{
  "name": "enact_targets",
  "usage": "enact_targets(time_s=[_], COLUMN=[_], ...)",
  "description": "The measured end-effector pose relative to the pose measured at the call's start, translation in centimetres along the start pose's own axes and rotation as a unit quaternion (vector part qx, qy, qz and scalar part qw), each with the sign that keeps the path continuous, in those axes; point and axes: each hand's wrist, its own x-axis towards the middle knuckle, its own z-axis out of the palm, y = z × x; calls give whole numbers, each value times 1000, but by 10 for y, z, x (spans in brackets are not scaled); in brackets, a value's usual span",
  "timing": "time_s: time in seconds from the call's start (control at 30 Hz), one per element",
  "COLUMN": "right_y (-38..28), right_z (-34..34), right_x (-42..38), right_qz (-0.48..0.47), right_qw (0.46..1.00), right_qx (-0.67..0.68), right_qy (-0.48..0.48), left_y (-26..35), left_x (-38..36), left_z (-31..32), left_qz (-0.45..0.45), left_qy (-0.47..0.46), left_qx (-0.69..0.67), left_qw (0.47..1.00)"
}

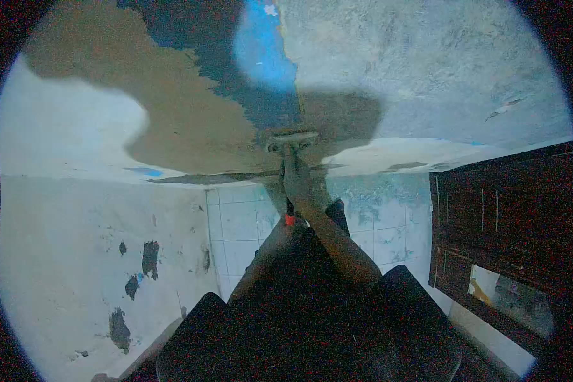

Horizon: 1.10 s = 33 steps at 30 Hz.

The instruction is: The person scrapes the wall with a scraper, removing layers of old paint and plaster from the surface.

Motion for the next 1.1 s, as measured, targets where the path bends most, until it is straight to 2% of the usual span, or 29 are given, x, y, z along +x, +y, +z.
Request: enact_targets(time_s=[0.07, 0.13, 0.17, 0.23, 0.27, 0.4, 0.5, 0.53, 0.6, 0.67, 0.7, 0.77, 0.8, 0.83, 0.93, 1.03, 1.1], right_y=[5, -11, -9, -3, 12, -4, -37, -44, -42, -32, -25, -12, -7, -4, -23, -12, -11], right_z=[-1, -1, 0, 3, 0, 18, 30, 31, 30, 27, 27, 25, 26, 27, 28, 37, 40], right_x=[-2, -9, -9, -7, 2, -6, -12, -15, -18, -17, -15, -10, -9, -13, -22, -16, -12], right_qz=[5, 37, 39, 33, 0, -22, 12, -14, -12, -4, -8, -21, 5, 12, 33, 7, -10], right_qw=[1000, 999, 999, 999, 999, 999, 999, 998, 999, 998, 998, 999, 998, 998, 995, 994, 994], right_qx=[4, 23, 22, 42, 28, -25, -27, 21, 11, 36, 38, -5, 38, 39, 62, 64, 64], right_qy=[8, -4, -5, -3, -16, -28, -40, -66, -50, -52, -52, -35, -48, -43, -71, -86, -91], left_y=[-11, 13, 4, 2, 0, -19, 27, 11, 9, 32, 23, -3, 9, 26, 18, 4, 2], left_x=[-3, -13, -8, -2, -3, 7, -14, 1, -4, -17, -17, -10, -22, -27, -23, -21, -15], left_z=[1, 7, 6, 0, -1, -12, -5, -14, -6, 0, -4, -13, -6, -9, -17, -22, -31], left_qz=[-41, -85, -87, 16, -37, -36, 12, 36, 14, -37, -32, -42, 34, -80, -94, -70, 22], left_qy=[-24, 14, 15, 15, 22, -20, 91, 39, 62, 84, 84, -9, 86, 80, 72, 42, 102], left_qx=[-15, -68, -70, -34, -61, -53, -102, -127, -140, -53, -50, -151, -61, -102, -28, -85, -40], left_qw=[999, 994, 994, 999, 997, 998, 991, 990, 988, 994, 995, 988, 994, 988, 993, 993, 994])
